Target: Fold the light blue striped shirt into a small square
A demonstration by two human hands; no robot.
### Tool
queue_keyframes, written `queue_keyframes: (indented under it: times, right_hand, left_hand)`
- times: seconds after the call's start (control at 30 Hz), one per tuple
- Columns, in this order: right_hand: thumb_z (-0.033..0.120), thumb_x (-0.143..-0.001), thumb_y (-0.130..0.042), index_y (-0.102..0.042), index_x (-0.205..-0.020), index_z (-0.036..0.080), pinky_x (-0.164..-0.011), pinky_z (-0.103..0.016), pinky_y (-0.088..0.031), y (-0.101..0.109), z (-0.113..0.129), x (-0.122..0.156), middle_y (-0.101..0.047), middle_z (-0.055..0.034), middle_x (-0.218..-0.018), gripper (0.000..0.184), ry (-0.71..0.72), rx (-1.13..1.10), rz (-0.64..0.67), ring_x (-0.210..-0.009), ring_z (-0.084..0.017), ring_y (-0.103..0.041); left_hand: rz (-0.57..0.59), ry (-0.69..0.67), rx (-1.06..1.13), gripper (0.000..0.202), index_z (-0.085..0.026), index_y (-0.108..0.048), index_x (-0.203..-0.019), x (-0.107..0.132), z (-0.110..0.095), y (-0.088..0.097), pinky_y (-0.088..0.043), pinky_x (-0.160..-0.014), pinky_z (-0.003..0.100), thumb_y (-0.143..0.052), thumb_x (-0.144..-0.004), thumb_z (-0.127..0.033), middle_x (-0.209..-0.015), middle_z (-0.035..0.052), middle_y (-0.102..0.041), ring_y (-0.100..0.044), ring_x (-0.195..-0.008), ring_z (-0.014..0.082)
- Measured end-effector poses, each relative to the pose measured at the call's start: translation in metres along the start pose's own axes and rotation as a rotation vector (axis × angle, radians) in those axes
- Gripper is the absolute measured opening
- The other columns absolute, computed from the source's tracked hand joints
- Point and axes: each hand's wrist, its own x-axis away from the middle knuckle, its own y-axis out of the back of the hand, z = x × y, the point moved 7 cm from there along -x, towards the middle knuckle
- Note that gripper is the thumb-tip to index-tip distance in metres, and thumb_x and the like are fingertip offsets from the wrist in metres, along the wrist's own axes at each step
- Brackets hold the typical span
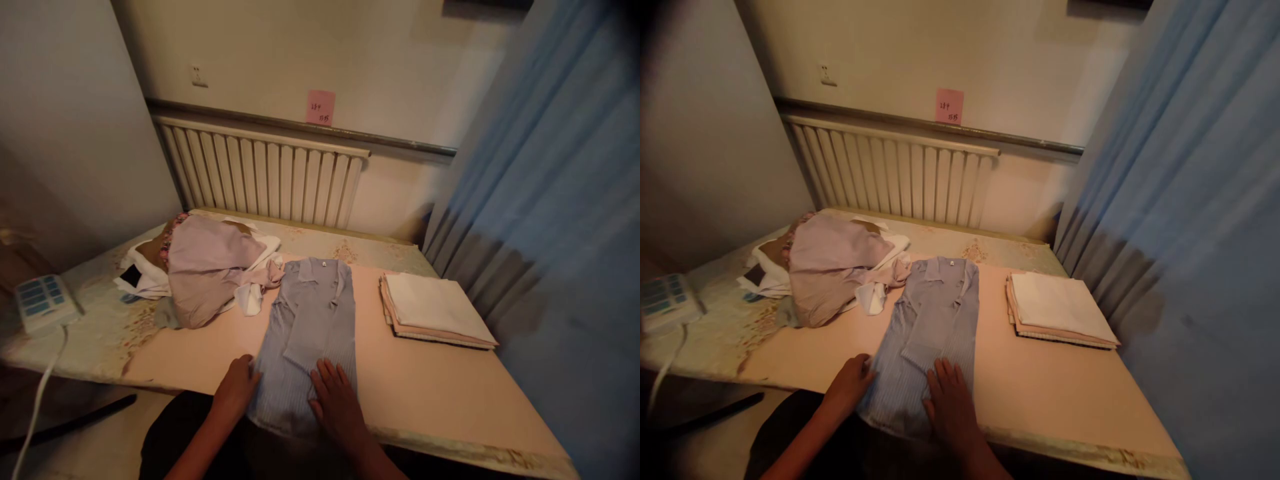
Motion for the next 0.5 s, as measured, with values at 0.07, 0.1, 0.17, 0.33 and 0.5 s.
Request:
queue_keyframes:
  times: [0.07,0.1,0.17,0.33,0.5]
  right_hand:
    - [0.038,-0.094,-0.054,-0.043,-0.144,0.023,-0.116,-0.053,-0.029,0.001,0.000,0.000,-0.039,-0.0073,-0.153,0.053,0.001,-0.013,0.000,-0.143,-0.029,-0.029]
    - [0.038,-0.094,-0.054,-0.043,-0.144,0.023,-0.116,-0.053,-0.030,0.002,0.000,0.000,-0.039,-0.0074,-0.153,0.053,0.002,-0.018,-0.002,-0.143,-0.029,-0.030]
    - [0.037,-0.093,-0.055,-0.044,-0.143,0.023,-0.116,-0.052,-0.030,0.002,0.001,0.000,-0.040,-0.0076,-0.152,0.053,0.002,-0.023,-0.009,-0.143,-0.029,-0.031]
    - [0.034,-0.093,-0.057,-0.044,-0.143,0.024,-0.115,-0.053,-0.032,0.002,0.001,0.000,-0.040,-0.0077,-0.152,0.053,0.010,-0.015,-0.033,-0.142,-0.029,-0.031]
    - [0.034,-0.093,-0.056,-0.044,-0.143,0.023,-0.116,-0.052,-0.031,0.002,0.001,0.001,-0.040,-0.0073,-0.152,0.052,0.010,-0.001,-0.052,-0.143,-0.028,-0.031]
  left_hand:
    - [0.076,0.034,0.056,0.028,-0.017,-0.054,-0.111,-0.001,0.002,-0.005,-0.043,-0.082,0.029,-0.050,-0.085,-0.027,-0.103,0.0088,-0.065,-0.063,-0.098,0.0218]
    - [0.114,0.041,0.083,0.024,-0.018,-0.055,-0.106,-0.001,0.003,-0.007,-0.043,-0.079,0.029,-0.051,-0.084,-0.026,-0.098,0.0067,-0.067,-0.063,-0.094,0.0212]
    - [0.160,0.047,0.129,0.016,-0.020,-0.056,-0.096,0.000,0.004,-0.013,-0.042,-0.075,0.027,-0.052,-0.082,-0.024,-0.088,0.0028,-0.067,-0.063,-0.086,0.0193]
    - [0.087,0.077,0.319,0.002,-0.021,-0.054,-0.074,-0.001,0.006,-0.017,-0.039,-0.066,0.024,-0.053,-0.073,-0.020,-0.067,-0.0036,-0.056,-0.056,-0.071,0.0156]
    - [0.151,0.062,0.805,0.018,-0.019,-0.058,-0.076,0.007,-0.010,-0.011,-0.040,-0.062,0.025,-0.060,-0.064,-0.033,-0.065,-0.0040,-0.057,-0.053,-0.062,0.0146]
